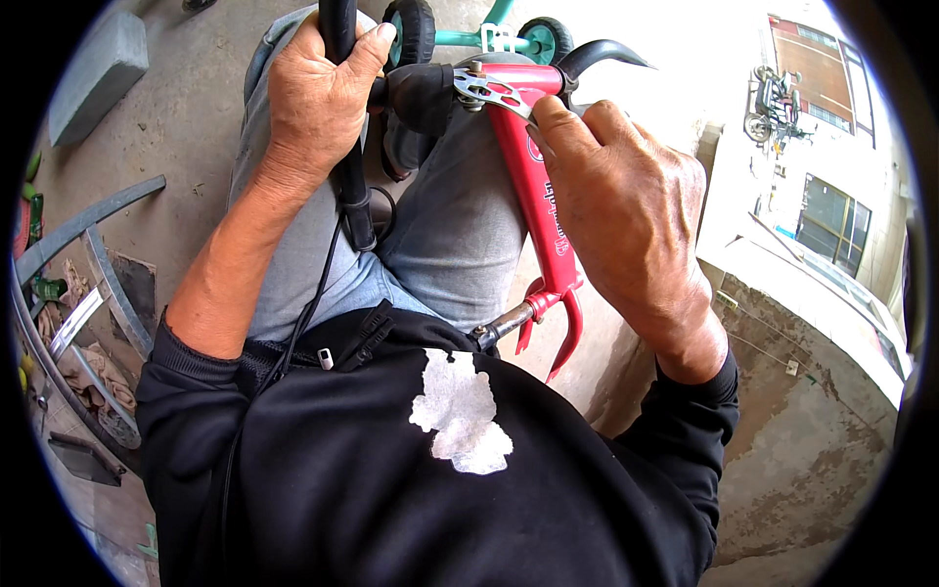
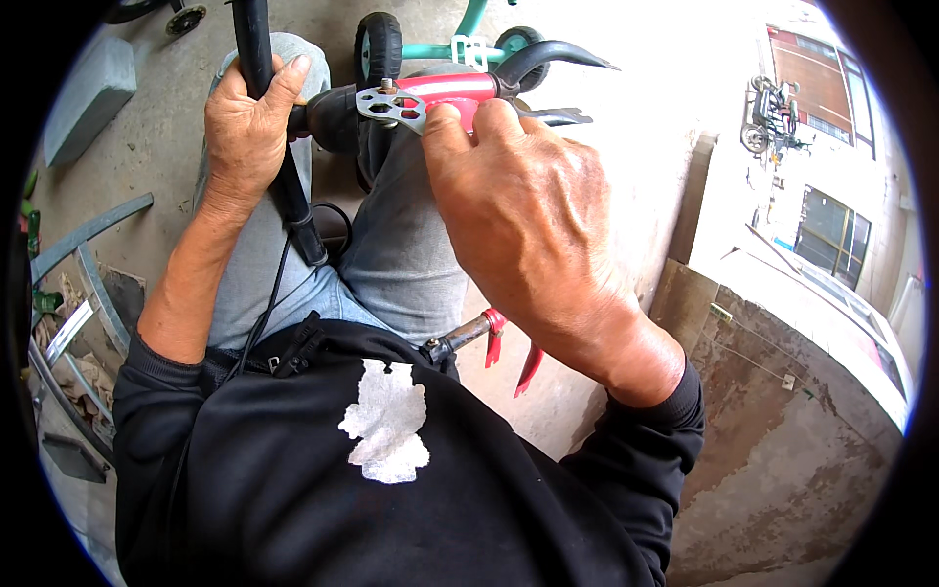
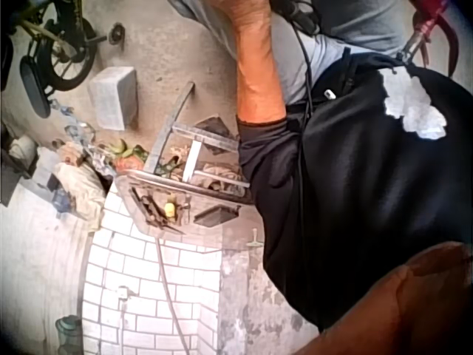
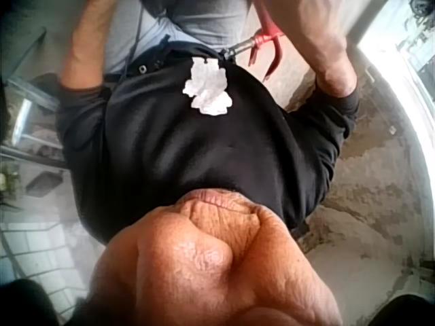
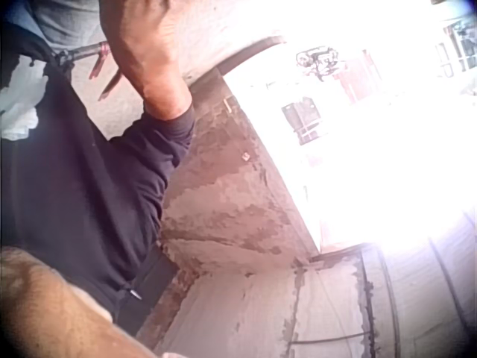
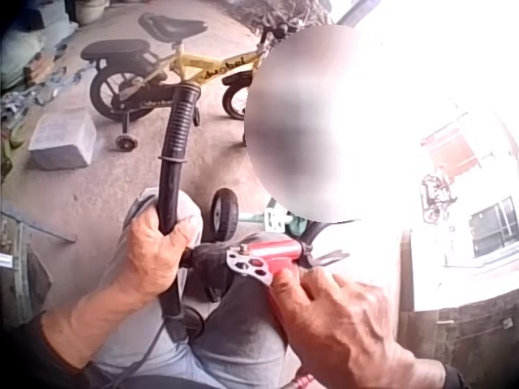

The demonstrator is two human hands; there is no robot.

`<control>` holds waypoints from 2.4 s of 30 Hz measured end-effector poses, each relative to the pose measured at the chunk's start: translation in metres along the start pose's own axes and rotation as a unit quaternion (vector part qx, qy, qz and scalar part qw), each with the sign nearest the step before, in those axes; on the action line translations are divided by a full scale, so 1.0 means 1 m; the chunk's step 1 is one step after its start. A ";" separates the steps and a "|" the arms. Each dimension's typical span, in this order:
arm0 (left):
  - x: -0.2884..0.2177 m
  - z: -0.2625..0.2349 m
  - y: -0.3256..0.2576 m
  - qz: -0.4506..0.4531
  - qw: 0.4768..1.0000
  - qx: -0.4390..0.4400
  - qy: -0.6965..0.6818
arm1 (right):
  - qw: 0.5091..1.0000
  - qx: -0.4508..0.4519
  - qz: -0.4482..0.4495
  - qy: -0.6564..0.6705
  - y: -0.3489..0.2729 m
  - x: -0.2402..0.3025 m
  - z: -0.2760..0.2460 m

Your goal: The person assembles a red bicycle handlebar onto a black stem. They use a multi-tool to tighten the bolt securing the handlebar to the stem, ensuring the connection is firm.

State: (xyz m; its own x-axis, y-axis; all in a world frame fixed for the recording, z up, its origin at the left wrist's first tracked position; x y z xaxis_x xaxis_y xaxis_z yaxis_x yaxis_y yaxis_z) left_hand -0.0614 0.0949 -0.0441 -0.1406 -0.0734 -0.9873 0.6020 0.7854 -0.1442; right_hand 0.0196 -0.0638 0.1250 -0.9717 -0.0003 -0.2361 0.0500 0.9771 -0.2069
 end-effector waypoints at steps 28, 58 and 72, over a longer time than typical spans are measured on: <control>0.001 0.002 0.001 0.007 0.999 0.010 -0.032 | 0.995 -0.084 -0.002 0.047 -0.018 -0.045 0.041; -0.002 0.004 -0.001 -0.003 0.998 0.007 -0.063 | 0.982 -0.097 -0.027 0.161 -0.011 -0.080 0.073; -0.005 0.003 -0.002 0.032 0.999 0.018 -0.008 | 0.974 -0.178 0.021 0.138 -0.036 -0.028 0.039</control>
State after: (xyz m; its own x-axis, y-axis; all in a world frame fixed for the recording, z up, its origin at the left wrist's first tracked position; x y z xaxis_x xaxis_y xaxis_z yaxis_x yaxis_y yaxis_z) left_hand -0.0598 0.0917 -0.0390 -0.0884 -0.0334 -0.9955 0.6368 0.7666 -0.0823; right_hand 0.0540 -0.1070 0.1019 -0.9981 0.0502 0.0371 0.0552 0.9870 0.1510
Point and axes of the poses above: each hand's wrist, its own y-axis towards the middle knuckle, its own z-axis out of the palm, x = y × z, the point moved 3 cm from there along y, towards the middle knuckle, and after that the axes turned 14 degrees about -z, right-handed, at the moved point
